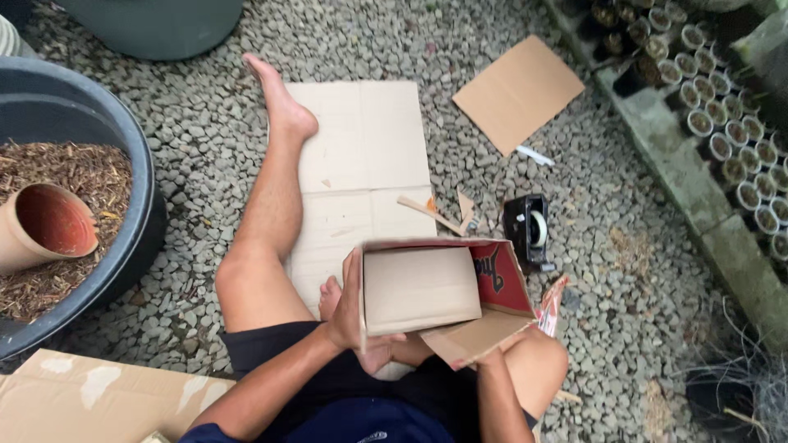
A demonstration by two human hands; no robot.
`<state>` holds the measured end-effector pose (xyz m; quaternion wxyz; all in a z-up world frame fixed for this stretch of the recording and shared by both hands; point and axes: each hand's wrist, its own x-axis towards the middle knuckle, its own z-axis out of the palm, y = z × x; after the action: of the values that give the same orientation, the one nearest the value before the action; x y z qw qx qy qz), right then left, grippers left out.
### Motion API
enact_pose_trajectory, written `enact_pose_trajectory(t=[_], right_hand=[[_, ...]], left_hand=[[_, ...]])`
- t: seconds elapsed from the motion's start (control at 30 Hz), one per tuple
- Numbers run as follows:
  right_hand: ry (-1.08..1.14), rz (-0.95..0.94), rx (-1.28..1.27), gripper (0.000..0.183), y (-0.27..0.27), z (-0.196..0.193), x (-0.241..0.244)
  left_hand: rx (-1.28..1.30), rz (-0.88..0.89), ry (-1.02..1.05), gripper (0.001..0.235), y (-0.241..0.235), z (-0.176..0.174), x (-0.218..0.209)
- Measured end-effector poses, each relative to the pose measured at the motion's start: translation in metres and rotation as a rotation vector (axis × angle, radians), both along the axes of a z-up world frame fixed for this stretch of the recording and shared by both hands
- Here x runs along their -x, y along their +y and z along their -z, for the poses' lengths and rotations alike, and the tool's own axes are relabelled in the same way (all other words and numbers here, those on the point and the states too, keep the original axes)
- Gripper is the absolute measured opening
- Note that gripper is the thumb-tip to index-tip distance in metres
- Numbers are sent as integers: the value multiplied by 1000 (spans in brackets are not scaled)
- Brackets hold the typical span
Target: The person sits on a gravel surface and assembles a cardboard box using scissors and a tape dispenser. They cut the cardboard, fold the flaps, and secure the seams with tape to form a rectangular box.
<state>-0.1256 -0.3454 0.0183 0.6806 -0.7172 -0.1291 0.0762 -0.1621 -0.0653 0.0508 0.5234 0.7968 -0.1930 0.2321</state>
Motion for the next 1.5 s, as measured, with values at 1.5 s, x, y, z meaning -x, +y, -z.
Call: enact_pose_trajectory(t=[1.5], right_hand=[[-326,443,67,67,44,-16,79]], left_hand=[[452,225,25,93,-20,-78,-53]])
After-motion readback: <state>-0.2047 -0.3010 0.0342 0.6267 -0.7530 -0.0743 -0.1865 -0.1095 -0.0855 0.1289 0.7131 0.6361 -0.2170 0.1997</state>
